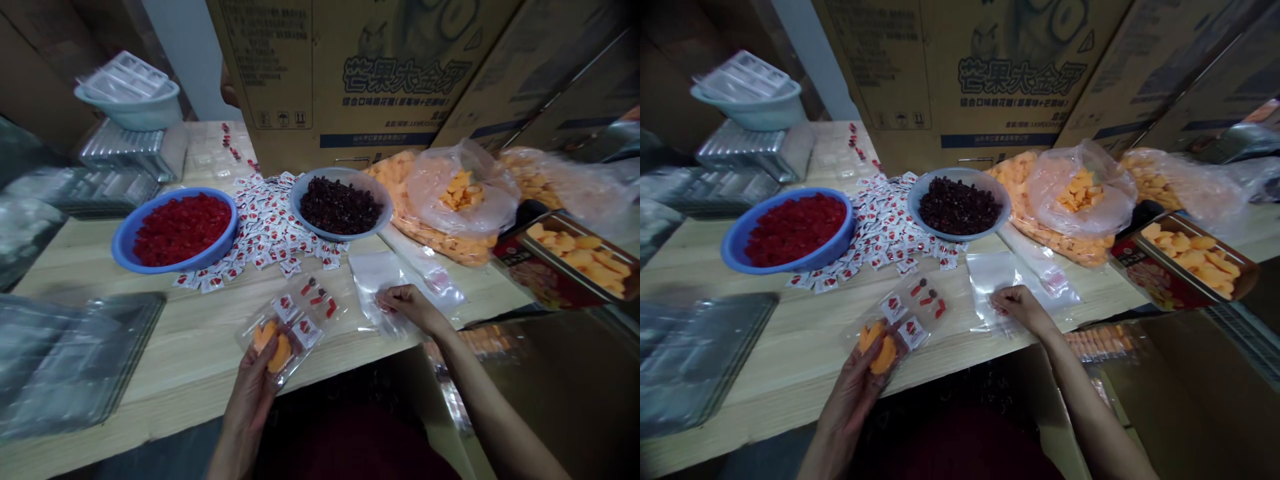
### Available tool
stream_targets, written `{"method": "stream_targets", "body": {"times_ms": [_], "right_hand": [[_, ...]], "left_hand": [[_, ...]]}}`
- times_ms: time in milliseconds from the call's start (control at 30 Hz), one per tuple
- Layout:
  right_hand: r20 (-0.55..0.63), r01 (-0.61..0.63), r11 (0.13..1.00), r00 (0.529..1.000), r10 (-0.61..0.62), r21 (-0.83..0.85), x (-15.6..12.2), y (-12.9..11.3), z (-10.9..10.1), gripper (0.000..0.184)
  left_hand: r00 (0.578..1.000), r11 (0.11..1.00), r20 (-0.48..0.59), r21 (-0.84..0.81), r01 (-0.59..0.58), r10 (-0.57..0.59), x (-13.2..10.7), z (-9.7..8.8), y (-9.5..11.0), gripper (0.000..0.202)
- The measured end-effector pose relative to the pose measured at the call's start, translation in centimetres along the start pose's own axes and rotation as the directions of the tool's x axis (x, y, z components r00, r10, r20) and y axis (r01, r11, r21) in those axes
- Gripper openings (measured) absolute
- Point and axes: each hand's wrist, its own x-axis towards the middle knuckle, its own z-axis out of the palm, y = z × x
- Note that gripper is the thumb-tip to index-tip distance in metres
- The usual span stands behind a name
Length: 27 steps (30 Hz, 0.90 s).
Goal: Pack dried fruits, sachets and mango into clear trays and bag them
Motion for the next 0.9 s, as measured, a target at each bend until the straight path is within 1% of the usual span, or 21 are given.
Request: {"method": "stream_targets", "body": {"times_ms": [67, 167, 267, 333, 433, 533, 600, 733, 800, 900], "right_hand": [[-0.004, 0.014, 1.000, 1.000, -0.014, 0.020, -0.2, -0.1, 0.1, 0.046], [-0.088, 0.039, 0.999, 0.995, -0.037, 0.021, -0.1, -0.1, 0.5, 0.036], [-0.144, 0.060, 0.998, 0.988, -0.055, 0.025, -0.1, 0.2, 0.7, 0.030], [-0.174, 0.068, 0.997, 0.983, -0.061, 0.030, -0.3, 0.4, 0.8, 0.029], [-0.286, 0.108, 0.994, 0.952, -0.108, -0.015, -0.9, 0.5, 1.2, 0.025], [-0.386, 0.144, 0.982, 0.904, -0.181, -0.122, -1.3, 0.1, 2.2, 0.018], [-0.405, 0.144, 0.973, 0.891, -0.207, -0.181, -1.5, -0.4, 3.1, 0.014], [-0.438, 0.140, 0.932, 0.853, -0.285, -0.334, -1.5, -1.0, 4.4, 0.011], [-0.437, 0.149, 0.894, 0.830, -0.346, -0.423, -1.6, -1.1, 4.7, 0.012], [-0.419, 0.159, 0.846, 0.812, -0.406, -0.510, -1.8, -1.4, 4.8, 0.012]], "left_hand": [[0.999, 1.000, 0.031, 0.006, 0.008, -0.008, 0.1, 1.2, -0.9, 0.042], [0.994, 0.999, 0.108, 0.033, -0.001, -0.003, 0.1, 3.1, -2.8, 0.044], [0.984, 0.996, 0.174, 0.080, -0.046, 0.032, 0.0, 4.6, -4.7, 0.046], [0.982, 0.988, 0.175, 0.125, -0.090, 0.068, -0.2, 5.1, -5.6, 0.047], [0.982, 0.970, 0.142, 0.194, -0.149, 0.123, -1.0, 5.3, -6.3, 0.051], [0.986, 0.959, 0.105, 0.238, -0.151, 0.129, -2.0, 5.2, -6.7, 0.060], [0.989, 0.956, 0.105, 0.263, -0.132, 0.108, -2.5, 5.2, -7.1, 0.063], [0.988, 0.946, 0.142, 0.310, -0.098, 0.055, -2.7, 4.8, -7.6, 0.060], [0.986, 0.943, 0.160, 0.321, -0.093, 0.042, -2.6, 4.6, -7.6, 0.059], [0.982, 0.929, 0.182, 0.350, -0.117, 0.055, -2.3, 4.6, -7.0, 0.057]]}}
